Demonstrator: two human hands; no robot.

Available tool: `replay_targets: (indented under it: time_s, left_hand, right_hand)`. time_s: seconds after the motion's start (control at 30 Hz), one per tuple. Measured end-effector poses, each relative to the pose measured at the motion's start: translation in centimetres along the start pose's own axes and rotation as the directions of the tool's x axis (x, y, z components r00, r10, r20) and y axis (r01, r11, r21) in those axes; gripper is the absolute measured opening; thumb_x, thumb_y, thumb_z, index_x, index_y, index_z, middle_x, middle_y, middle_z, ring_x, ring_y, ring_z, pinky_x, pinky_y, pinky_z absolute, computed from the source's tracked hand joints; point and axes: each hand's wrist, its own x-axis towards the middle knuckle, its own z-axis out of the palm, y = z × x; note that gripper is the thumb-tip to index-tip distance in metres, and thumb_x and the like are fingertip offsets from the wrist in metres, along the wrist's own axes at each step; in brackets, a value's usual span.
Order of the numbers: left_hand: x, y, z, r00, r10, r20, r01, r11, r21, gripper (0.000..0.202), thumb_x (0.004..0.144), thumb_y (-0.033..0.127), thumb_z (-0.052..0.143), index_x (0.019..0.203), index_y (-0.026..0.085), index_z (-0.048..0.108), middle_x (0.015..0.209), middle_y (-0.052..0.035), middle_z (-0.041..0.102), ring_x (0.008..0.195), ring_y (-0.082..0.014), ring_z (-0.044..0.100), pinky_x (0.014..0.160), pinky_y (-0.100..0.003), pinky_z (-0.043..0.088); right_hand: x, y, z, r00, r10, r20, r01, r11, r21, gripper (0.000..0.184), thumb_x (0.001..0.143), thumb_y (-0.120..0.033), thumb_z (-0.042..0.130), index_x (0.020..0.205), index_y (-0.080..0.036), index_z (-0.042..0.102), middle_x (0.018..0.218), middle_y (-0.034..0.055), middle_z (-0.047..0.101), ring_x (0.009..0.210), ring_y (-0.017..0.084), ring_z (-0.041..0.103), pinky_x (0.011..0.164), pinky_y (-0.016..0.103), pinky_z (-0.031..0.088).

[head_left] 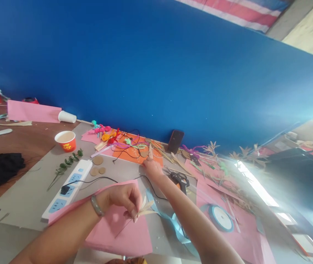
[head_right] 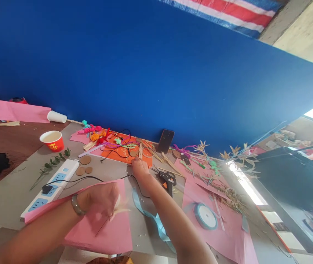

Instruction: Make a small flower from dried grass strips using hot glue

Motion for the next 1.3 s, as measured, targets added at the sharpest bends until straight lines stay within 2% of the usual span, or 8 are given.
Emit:
replay_targets:
  time_s: [0.13,0.27,0.4,0.53,0.67,0.87,1.07,1.3]
  left_hand:
    - [0.0,0.1,0.0,1.0,0.009,0.027,-0.01,1.0,0.028,0.012,0.061,0.017,0.08,0.067,0.011,0.072,0.062,-0.0078,0.069,0.045,-0.0115,0.056,0.042,-0.021,0.042]
    - [0.1,0.0,-0.1,0.998,0.008,0.056,-0.01,0.999,0.036,0.013,0.061,0.018,0.081,0.068,0.011,0.073,0.058,-0.0065,0.068,0.044,-0.0107,0.055,0.042,-0.021,0.044]
    - [0.2,-0.3,-0.2,0.998,0.01,0.055,-0.01,1.0,0.005,0.015,0.06,0.017,0.082,0.069,0.011,0.072,0.06,-0.0061,0.068,0.044,-0.0106,0.057,0.041,-0.02,0.045]
    - [0.3,-0.4,-0.3,0.998,0.015,0.062,-0.014,1.0,-0.015,0.016,0.061,0.018,0.082,0.07,0.01,0.072,0.063,-0.0077,0.07,0.045,-0.0111,0.058,0.041,-0.019,0.045]
    - [0.3,-0.6,-0.4,0.998,0.017,0.059,-0.017,1.0,-0.009,0.016,0.06,0.019,0.082,0.07,0.011,0.072,0.062,-0.0082,0.07,0.045,-0.0117,0.058,0.041,-0.02,0.045]
    - [0.2,-0.2,-0.2,0.999,0.001,0.032,-0.003,0.999,0.036,0.015,0.06,0.018,0.082,0.068,0.01,0.071,0.059,-0.0077,0.069,0.043,-0.011,0.056,0.04,-0.02,0.043]
    - [0.1,0.4,0.3,1.0,-0.002,0.024,0.0,0.999,0.047,0.016,0.059,0.018,0.082,0.065,0.01,0.07,0.059,-0.0069,0.069,0.042,-0.0106,0.055,0.04,-0.02,0.042]
    - [0.0,0.2,0.1,0.995,0.052,-0.083,-0.043,0.994,0.098,0.015,0.058,0.02,0.081,0.061,0.01,0.07,0.057,-0.0074,0.068,0.041,-0.0103,0.052,0.041,-0.022,0.04]
  right_hand:
    - [0.2,0.4,0.4,1.0,-0.001,0.007,0.001,0.995,0.098,0.018,0.086,-0.015,0.048,0.089,-0.014,0.066,0.105,0.0163,0.063,0.097,0.025,0.059,0.079,0.031,0.041]
    - [-0.3,0.6,0.4,1.0,-0.028,0.001,0.026,0.946,0.322,0.012,0.084,-0.016,0.052,0.082,-0.014,0.063,0.088,0.0098,0.067,0.081,0.019,0.06,0.071,0.027,0.042]
    - [-1.1,0.8,0.0,0.996,-0.085,0.01,0.061,0.795,0.603,0.019,0.085,-0.027,0.049,0.079,-0.014,0.06,0.066,0.0024,0.065,0.054,0.011,0.054,0.053,0.021,0.04]
    - [-1.9,0.9,-0.2,0.992,-0.125,-0.009,0.084,0.612,0.787,0.029,0.082,-0.041,0.052,0.079,-0.014,0.059,0.07,0.0042,0.068,0.046,0.008,0.049,0.044,0.02,0.038]
    - [-2.3,0.9,-0.2,0.993,-0.115,-0.02,0.078,0.531,0.844,0.034,0.074,-0.047,0.06,0.08,-0.013,0.061,0.071,0.0051,0.069,0.046,0.007,0.051,0.044,0.02,0.039]
    - [-2.7,1.9,-2.0,0.999,-0.033,-0.005,0.026,0.679,0.734,0.026,0.076,-0.03,0.059,0.095,-0.013,0.067,0.085,0.0068,0.072,0.052,0.01,0.057,0.052,0.024,0.045]
    - [-4.9,3.6,-3.3,0.997,0.072,0.035,-0.08,0.934,0.349,0.012,0.068,-0.01,0.06,0.071,-0.016,0.07,0.078,0.0085,0.071,0.081,0.023,0.063,0.073,0.031,0.043]
    - [-6.4,3.0,-1.3,0.99,0.114,0.08,-0.125,0.98,0.152,0.017,0.073,-0.007,0.052,0.066,-0.014,0.066,0.079,0.014,0.069,0.088,0.027,0.065,0.073,0.031,0.041]
